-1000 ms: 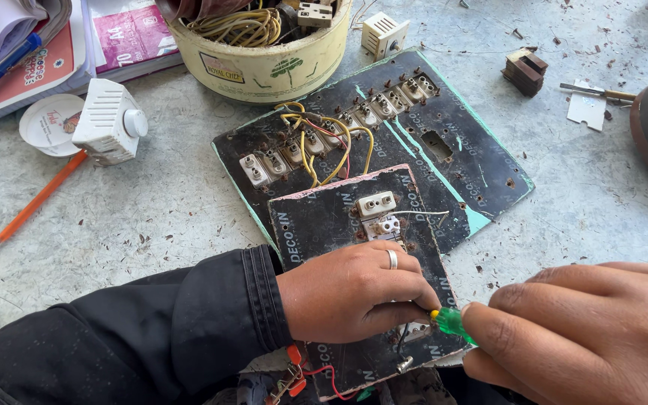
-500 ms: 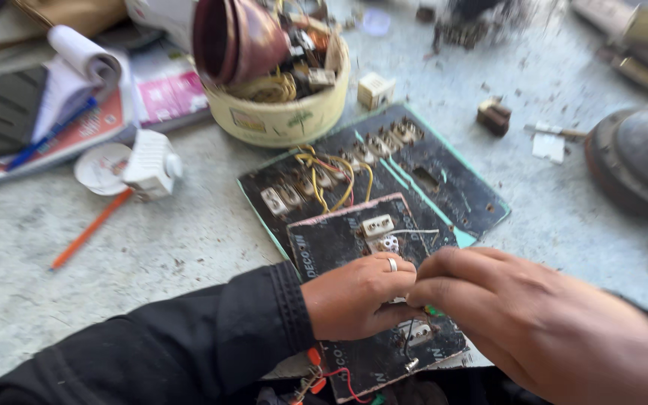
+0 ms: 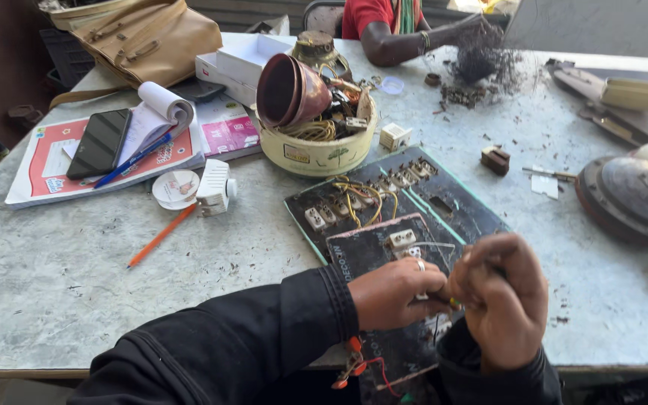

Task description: The person uses a green-handled screwdriver to tighten screws on a black circuit board labeled 'DECO-IN'. They manipulate small wires and components on the board, working methodically on the terminal blocks.

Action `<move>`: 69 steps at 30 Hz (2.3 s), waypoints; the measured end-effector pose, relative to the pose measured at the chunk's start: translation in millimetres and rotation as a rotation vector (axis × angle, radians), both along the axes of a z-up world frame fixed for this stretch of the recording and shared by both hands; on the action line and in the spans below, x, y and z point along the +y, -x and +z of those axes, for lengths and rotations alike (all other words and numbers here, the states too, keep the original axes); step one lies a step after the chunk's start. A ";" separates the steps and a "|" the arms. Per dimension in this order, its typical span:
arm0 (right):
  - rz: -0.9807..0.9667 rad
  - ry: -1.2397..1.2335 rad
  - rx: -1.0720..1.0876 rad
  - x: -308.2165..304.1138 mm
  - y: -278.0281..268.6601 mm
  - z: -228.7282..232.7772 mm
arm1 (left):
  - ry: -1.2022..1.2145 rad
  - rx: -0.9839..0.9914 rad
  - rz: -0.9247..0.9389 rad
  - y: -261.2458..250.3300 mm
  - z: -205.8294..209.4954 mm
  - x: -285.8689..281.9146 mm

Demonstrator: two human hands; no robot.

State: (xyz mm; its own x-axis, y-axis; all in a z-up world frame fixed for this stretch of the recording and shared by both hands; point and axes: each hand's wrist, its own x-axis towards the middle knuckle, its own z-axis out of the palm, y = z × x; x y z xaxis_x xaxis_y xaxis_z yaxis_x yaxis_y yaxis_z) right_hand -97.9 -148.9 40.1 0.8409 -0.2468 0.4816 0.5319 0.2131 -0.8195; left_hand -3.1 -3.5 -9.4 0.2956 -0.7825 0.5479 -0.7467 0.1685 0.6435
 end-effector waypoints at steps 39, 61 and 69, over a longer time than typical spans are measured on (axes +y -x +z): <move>-0.282 0.392 -0.061 -32.1 10.5 -0.4 | -0.071 0.117 0.067 -0.4 13.5 -2.8; -0.070 0.517 -0.112 -46.1 15.9 9.8 | 0.014 0.000 0.033 1.3 8.5 -1.3; -0.333 0.455 -0.142 -34.6 14.8 -11.2 | -0.028 0.037 0.043 -0.9 8.9 -4.8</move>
State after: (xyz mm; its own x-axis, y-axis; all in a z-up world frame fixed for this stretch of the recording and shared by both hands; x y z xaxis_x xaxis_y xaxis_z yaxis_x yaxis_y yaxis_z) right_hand -112.7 -183.5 28.9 0.6729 -0.2282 0.7036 0.6215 -0.3415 -0.7051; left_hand -2.2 -8.3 -0.5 0.3490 -0.7836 0.5140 -0.7282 0.1184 0.6750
